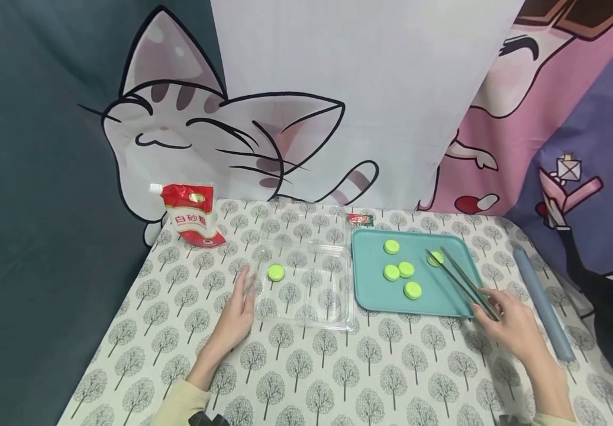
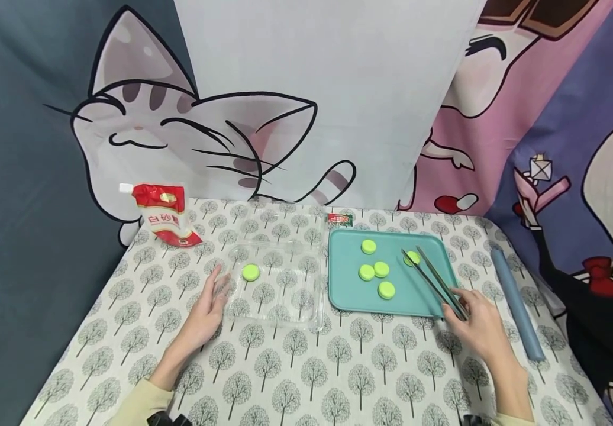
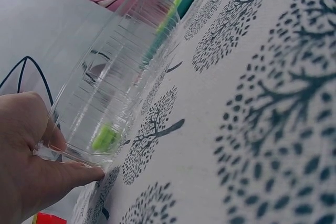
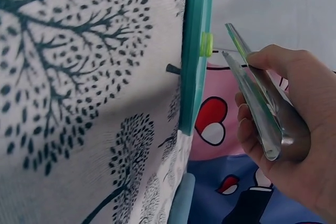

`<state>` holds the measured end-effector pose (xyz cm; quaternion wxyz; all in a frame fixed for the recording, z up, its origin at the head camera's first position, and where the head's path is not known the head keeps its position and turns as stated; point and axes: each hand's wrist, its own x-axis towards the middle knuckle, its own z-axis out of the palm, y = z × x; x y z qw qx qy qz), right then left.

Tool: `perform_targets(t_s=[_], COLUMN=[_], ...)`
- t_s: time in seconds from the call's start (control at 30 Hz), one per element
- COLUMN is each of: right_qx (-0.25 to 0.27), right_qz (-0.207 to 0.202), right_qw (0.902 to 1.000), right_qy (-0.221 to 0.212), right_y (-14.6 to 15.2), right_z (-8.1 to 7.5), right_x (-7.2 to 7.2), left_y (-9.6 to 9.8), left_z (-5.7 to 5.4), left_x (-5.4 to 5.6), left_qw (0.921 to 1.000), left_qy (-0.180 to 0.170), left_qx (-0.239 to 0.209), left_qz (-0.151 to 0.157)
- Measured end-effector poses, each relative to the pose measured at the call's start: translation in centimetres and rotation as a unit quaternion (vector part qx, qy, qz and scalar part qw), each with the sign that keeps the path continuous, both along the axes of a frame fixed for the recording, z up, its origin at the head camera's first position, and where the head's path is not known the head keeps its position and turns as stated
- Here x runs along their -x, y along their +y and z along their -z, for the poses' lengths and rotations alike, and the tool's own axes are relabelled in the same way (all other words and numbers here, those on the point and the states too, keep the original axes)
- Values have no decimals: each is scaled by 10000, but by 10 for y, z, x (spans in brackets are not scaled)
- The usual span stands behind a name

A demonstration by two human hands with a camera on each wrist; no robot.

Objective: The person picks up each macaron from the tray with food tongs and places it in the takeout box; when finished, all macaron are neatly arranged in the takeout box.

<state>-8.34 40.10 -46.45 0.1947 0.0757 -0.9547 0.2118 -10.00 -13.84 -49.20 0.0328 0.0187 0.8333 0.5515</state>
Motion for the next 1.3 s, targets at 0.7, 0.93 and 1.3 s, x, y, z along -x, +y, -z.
perform_targets(t_s=[0.7, 0.93, 1.3], right_qx=[-62, -8, 140], right_qz=[197, 90, -197], right_qw=[9961, 9981, 9996], right_qy=[-864, -616, -155], right_y=[4, 4, -11], right_z=[12, 11, -6], right_x=[-7, -5, 1], left_y=[2, 2, 1], left_z=[0, -1, -1], left_x=[-2, -1, -1], left_qw=[9999, 9999, 9999], left_qy=[-6, -16, -54], left_qx=[42, 88, 43], left_qz=[-92, -82, -79])
